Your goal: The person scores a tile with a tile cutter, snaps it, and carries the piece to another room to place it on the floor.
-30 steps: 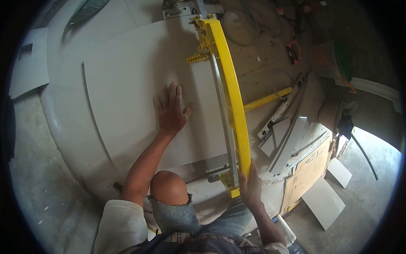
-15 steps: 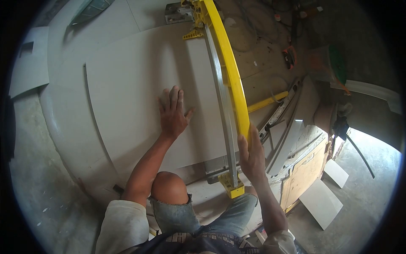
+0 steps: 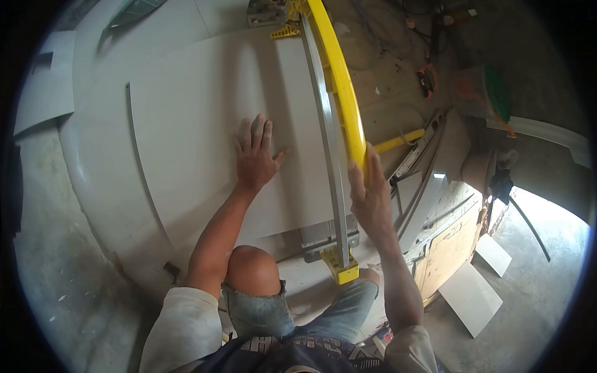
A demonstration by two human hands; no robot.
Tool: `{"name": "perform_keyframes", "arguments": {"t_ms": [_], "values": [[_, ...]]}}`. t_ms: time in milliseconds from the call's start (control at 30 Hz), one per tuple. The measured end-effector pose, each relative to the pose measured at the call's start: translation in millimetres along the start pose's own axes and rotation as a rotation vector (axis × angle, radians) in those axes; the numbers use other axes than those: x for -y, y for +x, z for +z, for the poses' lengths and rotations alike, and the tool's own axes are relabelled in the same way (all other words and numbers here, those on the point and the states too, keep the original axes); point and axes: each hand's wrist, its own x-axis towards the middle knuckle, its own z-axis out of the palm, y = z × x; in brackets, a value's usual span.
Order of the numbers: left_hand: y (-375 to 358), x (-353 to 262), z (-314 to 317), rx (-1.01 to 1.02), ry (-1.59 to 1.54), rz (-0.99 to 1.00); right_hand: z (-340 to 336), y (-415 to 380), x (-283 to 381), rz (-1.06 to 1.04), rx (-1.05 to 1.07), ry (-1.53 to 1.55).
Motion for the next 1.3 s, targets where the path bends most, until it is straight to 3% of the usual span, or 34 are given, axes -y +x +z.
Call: {"name": "perform_keyframes", "arguments": {"t_ms": [367, 467, 567, 667, 833, 967, 1067, 1300], "values": [[8.1, 3.1, 11.0, -0.023, 0.004, 0.033, -62.9, 0.5, 78.4, 0.016, 0.087, 0.274], [50.5, 11.4, 30.3, -0.132, -0.030, 0.100, -61.7, 0.7, 72.8, -0.001, 0.051, 0.257], [110.7, 3.9, 40.7, -0.242, 0.000, 0.040, -65.2, 3.1, 74.7, 0.017, 0.077, 0.241], [162.4, -0.1, 54.5, -0.250, 0.152, 0.083, -69.1, 3.1, 80.0, 0.036, 0.130, 0.209], [228.2, 2.5, 68.0, -0.271, 0.139, -0.042, -69.1, 11.3, 73.4, 0.044, 0.126, 0.159], [235.8, -0.1, 70.5, -0.238, 0.111, -0.086, -74.1, 13.7, 76.7, 0.035, 0.191, 0.138], [239.7, -0.6, 65.6, -0.043, 0.216, -0.157, -80.0, 12.3, 84.8, 0.060, 0.199, 0.201], [239.8, 2.6, 72.0, -0.211, 0.116, -0.132, -90.8, 13.6, 101.3, 0.047, 0.139, 0.329]]}}
